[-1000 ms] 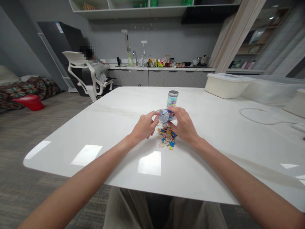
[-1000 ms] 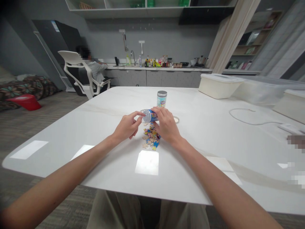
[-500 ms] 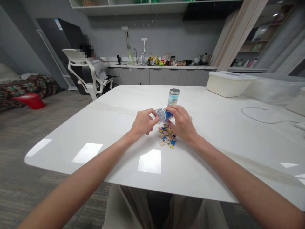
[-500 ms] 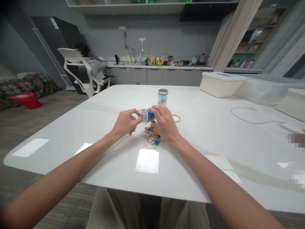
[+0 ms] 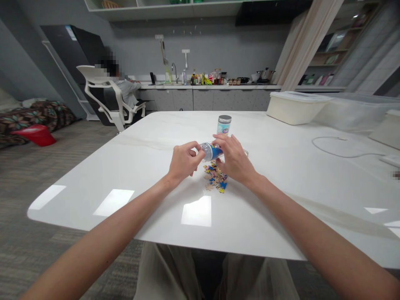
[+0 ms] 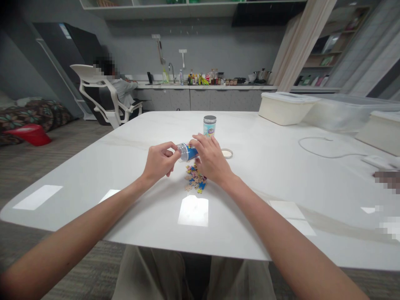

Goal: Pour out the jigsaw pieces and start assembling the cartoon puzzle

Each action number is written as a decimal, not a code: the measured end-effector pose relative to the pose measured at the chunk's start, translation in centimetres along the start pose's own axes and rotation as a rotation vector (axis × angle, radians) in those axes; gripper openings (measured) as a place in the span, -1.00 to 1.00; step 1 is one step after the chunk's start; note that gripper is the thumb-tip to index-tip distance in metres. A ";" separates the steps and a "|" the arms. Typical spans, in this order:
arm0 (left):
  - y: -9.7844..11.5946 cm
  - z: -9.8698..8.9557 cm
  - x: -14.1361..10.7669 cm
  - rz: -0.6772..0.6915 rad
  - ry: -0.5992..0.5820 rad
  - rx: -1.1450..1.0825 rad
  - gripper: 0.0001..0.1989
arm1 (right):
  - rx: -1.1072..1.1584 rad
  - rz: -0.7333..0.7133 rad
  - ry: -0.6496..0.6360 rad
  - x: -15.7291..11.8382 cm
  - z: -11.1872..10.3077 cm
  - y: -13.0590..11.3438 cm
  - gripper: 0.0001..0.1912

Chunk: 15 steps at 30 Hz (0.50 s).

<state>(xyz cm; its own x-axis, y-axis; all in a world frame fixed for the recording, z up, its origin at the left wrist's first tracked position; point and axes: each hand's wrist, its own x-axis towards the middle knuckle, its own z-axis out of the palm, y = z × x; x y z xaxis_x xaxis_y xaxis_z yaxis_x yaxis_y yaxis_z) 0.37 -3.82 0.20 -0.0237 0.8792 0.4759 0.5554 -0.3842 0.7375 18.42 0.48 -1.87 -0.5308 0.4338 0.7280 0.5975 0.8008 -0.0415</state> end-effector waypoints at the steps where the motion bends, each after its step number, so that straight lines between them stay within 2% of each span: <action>1: 0.0 0.1 -0.1 0.006 0.023 0.018 -0.85 | 0.019 -0.003 -0.025 0.0 -0.1 0.1 -0.44; 4: 0.1 0.2 -0.3 -0.010 0.082 0.020 -0.84 | 0.056 0.006 -0.061 -0.1 -0.1 0.0 -0.43; 8: 0.3 0.0 0.0 -0.082 0.122 -0.081 -0.81 | 0.139 0.075 -0.018 -0.2 -0.1 -0.3 -0.47; 10: 0.3 -0.2 0.3 -0.134 0.056 -0.099 -0.77 | 0.159 0.079 -0.007 -0.2 -0.1 -0.3 -0.48; 12: 0.2 -0.4 0.5 -0.179 -0.069 -0.081 -0.74 | 0.143 0.065 -0.004 -0.3 -0.1 -0.2 -0.49; 15: 0.0 -0.5 0.7 -0.248 -0.244 -0.093 -0.81 | 0.105 0.033 -0.004 -0.4 0.0 0.1 -0.51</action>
<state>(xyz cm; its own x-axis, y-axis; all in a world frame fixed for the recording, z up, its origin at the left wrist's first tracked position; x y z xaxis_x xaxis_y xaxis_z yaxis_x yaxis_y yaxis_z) -0.07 -3.38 0.76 0.0572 0.9859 0.1570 0.4794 -0.1651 0.8619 18.73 0.41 -2.17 -0.5141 0.4620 0.7227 0.5488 0.8247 -0.1369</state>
